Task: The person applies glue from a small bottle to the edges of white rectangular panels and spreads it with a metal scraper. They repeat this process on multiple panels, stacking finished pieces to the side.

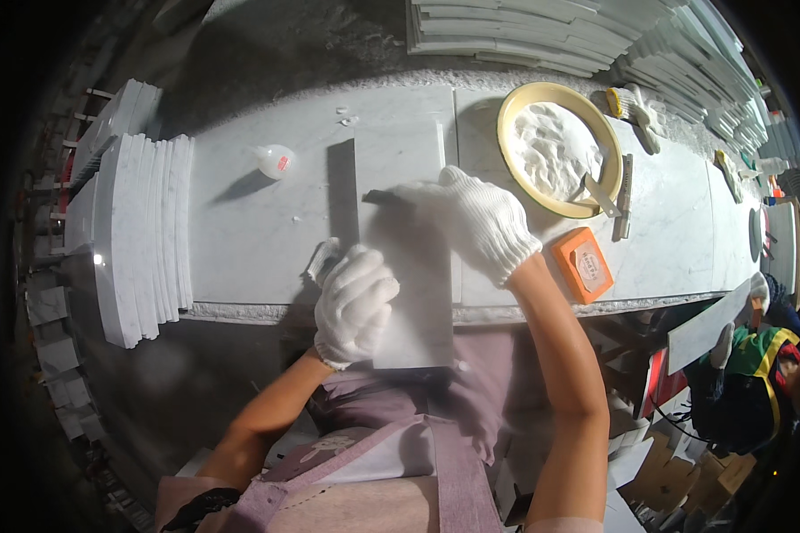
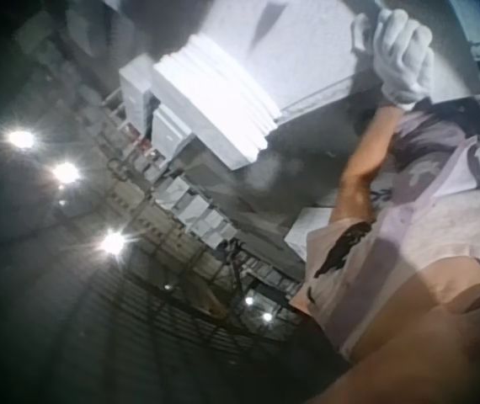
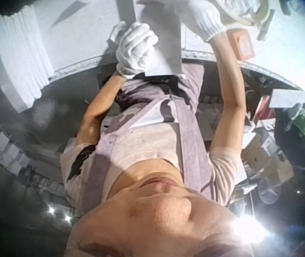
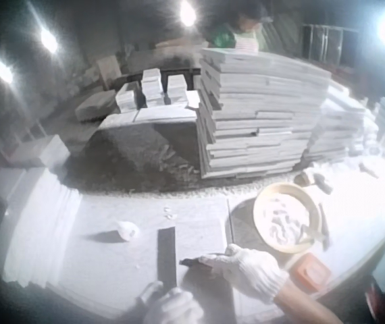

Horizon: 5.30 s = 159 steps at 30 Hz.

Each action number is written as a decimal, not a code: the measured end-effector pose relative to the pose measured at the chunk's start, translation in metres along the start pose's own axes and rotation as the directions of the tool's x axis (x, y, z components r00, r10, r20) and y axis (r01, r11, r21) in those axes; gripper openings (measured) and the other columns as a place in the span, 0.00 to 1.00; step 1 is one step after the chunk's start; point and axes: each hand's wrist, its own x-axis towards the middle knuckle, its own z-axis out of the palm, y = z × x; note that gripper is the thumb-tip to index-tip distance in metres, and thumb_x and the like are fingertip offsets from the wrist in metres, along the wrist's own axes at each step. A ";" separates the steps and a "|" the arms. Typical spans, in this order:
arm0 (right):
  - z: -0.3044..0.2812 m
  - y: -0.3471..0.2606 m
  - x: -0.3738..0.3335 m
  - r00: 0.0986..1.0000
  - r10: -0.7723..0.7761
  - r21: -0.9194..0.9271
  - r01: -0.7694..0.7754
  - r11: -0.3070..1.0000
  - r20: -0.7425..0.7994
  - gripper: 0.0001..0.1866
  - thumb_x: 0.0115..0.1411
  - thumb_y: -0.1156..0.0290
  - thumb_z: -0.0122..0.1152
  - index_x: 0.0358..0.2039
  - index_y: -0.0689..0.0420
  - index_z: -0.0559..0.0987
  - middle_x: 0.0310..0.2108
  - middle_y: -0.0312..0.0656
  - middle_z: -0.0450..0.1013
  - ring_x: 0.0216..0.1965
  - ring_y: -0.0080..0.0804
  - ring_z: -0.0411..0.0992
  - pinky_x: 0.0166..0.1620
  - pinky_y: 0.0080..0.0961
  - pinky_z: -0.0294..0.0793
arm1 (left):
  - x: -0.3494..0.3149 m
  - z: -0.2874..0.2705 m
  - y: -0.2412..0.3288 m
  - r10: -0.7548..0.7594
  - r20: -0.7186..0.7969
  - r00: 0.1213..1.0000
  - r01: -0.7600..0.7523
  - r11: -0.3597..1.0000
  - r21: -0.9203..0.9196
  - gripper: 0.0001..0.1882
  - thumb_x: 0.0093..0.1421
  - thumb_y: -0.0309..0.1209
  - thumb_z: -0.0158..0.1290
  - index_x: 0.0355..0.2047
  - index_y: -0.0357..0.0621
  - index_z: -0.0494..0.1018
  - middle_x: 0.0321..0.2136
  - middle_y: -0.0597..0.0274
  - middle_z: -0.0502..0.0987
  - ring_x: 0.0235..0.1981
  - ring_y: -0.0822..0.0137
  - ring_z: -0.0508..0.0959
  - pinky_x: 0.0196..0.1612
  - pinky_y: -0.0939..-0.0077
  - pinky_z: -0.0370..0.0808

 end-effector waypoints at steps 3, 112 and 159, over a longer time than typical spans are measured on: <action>0.002 -0.002 -0.001 0.995 0.055 -0.009 -0.056 0.998 -0.081 0.24 0.70 0.76 0.57 0.63 0.40 0.82 0.38 0.43 0.79 0.34 0.37 0.82 0.40 0.32 0.83 | 0.000 0.001 -0.001 0.006 0.003 1.000 -0.006 1.000 0.005 0.10 0.60 0.26 0.55 0.42 0.38 0.81 0.46 0.53 0.81 0.53 0.50 0.80 0.63 0.46 0.75; 0.120 -0.093 -0.223 0.932 0.241 0.730 0.035 0.683 -0.270 0.07 0.63 0.72 0.73 0.41 0.51 0.86 0.70 0.64 0.66 0.50 0.46 0.84 0.45 0.32 0.86 | -0.010 -0.039 0.024 -0.835 0.466 0.291 0.918 0.381 0.110 0.38 0.63 0.62 0.61 0.53 0.37 0.71 0.50 0.41 0.80 0.53 0.49 0.79 0.59 0.56 0.73; 0.108 -0.065 -0.173 0.844 0.347 0.789 0.137 0.598 -0.409 0.17 0.74 0.68 0.62 0.58 0.63 0.79 0.39 0.35 0.77 0.28 0.19 0.74 0.33 0.20 0.76 | -0.025 -0.467 -0.085 -0.858 0.025 0.512 0.782 0.454 -0.427 0.14 0.73 0.41 0.59 0.47 0.42 0.81 0.39 0.79 0.78 0.42 0.84 0.74 0.52 0.84 0.72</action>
